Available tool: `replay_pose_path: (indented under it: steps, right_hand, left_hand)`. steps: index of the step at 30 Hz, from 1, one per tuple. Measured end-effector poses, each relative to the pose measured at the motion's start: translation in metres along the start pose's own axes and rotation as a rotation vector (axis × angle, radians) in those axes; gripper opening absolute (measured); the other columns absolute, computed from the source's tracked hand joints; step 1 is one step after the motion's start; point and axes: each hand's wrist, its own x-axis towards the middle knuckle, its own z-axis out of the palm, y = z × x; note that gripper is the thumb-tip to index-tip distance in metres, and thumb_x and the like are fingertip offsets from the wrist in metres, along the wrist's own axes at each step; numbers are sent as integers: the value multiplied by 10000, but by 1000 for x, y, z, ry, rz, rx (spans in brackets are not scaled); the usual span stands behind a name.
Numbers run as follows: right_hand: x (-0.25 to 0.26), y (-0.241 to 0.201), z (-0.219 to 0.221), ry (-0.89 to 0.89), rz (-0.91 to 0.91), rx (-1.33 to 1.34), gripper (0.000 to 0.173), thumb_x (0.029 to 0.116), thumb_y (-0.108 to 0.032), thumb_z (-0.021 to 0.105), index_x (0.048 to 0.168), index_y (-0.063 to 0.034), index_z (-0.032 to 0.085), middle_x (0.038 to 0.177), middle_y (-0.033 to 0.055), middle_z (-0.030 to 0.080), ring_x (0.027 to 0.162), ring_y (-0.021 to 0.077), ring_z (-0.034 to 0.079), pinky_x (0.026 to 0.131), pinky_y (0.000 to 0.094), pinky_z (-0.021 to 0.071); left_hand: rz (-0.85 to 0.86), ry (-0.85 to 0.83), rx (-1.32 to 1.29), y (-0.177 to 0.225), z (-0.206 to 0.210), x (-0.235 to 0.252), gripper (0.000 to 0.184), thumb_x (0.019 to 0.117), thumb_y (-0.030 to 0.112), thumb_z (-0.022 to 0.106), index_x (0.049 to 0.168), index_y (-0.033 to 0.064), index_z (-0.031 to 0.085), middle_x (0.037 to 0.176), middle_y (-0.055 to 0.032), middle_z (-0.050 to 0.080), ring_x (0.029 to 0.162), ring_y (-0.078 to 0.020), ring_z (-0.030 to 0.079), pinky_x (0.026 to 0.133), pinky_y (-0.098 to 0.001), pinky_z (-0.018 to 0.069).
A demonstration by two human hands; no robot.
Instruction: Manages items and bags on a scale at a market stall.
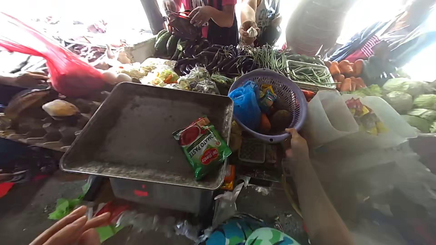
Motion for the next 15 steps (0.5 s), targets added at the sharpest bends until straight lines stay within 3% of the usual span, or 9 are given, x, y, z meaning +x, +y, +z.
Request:
replay_pose_path:
  steps: [4,7,11,14,15]
  right_hand:
    - [1,10,-7,-14,-19,36,143,1034,-88,561,1004,24,644,773,65,672,652,108,672,618,263,600]
    - [3,11,-8,-31,-13,46,151,1039,-95,560,1033,34,639,809,83,674,684,122,678,636,266,601]
    - [1,11,-10,-80,-16,-14,216,1073,-137,521,1126,53,607,887,104,677,744,128,698,697,279,618]
    - [0,0,-18,-77,-155,-413,275,1049,-214,600,1117,48,649,950,118,717,832,127,724,782,283,619]
    - [-2,-6,-21,-53,-230,-609,367,1027,-267,642,1213,50,631,1086,175,703,975,195,705,885,353,582]
  left_hand:
    - [-1,-10,-9,-1,1,0,198,1017,74,557,1161,-31,643,1261,-131,620,1052,-165,677,927,-335,576]
    - [-16,-67,-7,5,9,3,220,1001,178,629,1186,72,685,1259,-55,656,1203,-168,621,1023,-350,527]
    - [84,-235,84,25,36,16,353,978,369,679,1286,201,649,1379,8,607,1338,-126,521,1102,-320,441]
    - [154,-297,173,42,61,29,419,974,448,669,1305,192,639,1400,-54,604,1363,-202,499,1109,-376,408]
    - [174,-310,207,46,69,33,435,982,472,646,1311,187,638,1401,-72,607,1364,-224,502,1105,-392,411]
